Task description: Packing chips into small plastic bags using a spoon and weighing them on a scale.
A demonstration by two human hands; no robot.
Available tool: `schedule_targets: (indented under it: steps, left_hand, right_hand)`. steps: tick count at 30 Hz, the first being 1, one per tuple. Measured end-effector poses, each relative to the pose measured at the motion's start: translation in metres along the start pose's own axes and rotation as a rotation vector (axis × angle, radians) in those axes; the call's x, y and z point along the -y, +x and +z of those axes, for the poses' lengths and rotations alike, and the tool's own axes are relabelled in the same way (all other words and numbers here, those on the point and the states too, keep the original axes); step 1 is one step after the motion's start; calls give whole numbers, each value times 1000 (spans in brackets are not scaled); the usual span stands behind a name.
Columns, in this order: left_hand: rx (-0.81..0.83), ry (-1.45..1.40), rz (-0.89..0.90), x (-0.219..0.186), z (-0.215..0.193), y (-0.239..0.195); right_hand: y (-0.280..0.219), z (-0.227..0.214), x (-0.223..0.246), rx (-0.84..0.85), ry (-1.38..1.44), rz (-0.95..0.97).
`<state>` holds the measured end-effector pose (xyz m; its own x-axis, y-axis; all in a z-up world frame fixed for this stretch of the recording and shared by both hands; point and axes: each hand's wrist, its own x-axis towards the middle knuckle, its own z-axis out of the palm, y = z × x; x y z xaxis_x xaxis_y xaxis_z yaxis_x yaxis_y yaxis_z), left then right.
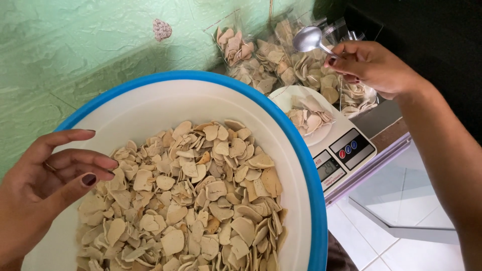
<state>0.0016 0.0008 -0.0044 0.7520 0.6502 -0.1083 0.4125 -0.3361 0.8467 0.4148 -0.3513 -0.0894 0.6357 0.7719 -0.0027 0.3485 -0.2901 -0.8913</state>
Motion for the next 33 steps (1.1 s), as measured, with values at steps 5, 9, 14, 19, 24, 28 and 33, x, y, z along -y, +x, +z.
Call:
schedule_targets:
  steps: [5,9,14,19,24,28,33]
  left_hand:
    - [-8,-13,-5,-1,0,-1]
    - [-11,-15,-9,-1,0,-1]
    - [-9,-20,-40,-8,0,-2]
    - [7,-33,-24,-2,-2,-1]
    - [-1,12,-59,-6,-1,-2]
    - [-7,10,-112,-7,0,0]
    - [-16,21,-239,-22,4,0]
  right_hand:
    - [3,9,2,-2,-190,124]
    - [8,24,-5,45,-271,306]
    - [6,47,-3,51,-243,371]
    - [6,54,-10,37,-231,312]
    - [7,55,-3,-73,-160,332]
    - [22,44,7,-124,-211,304]
    - [77,21,22,-378,-148,111]
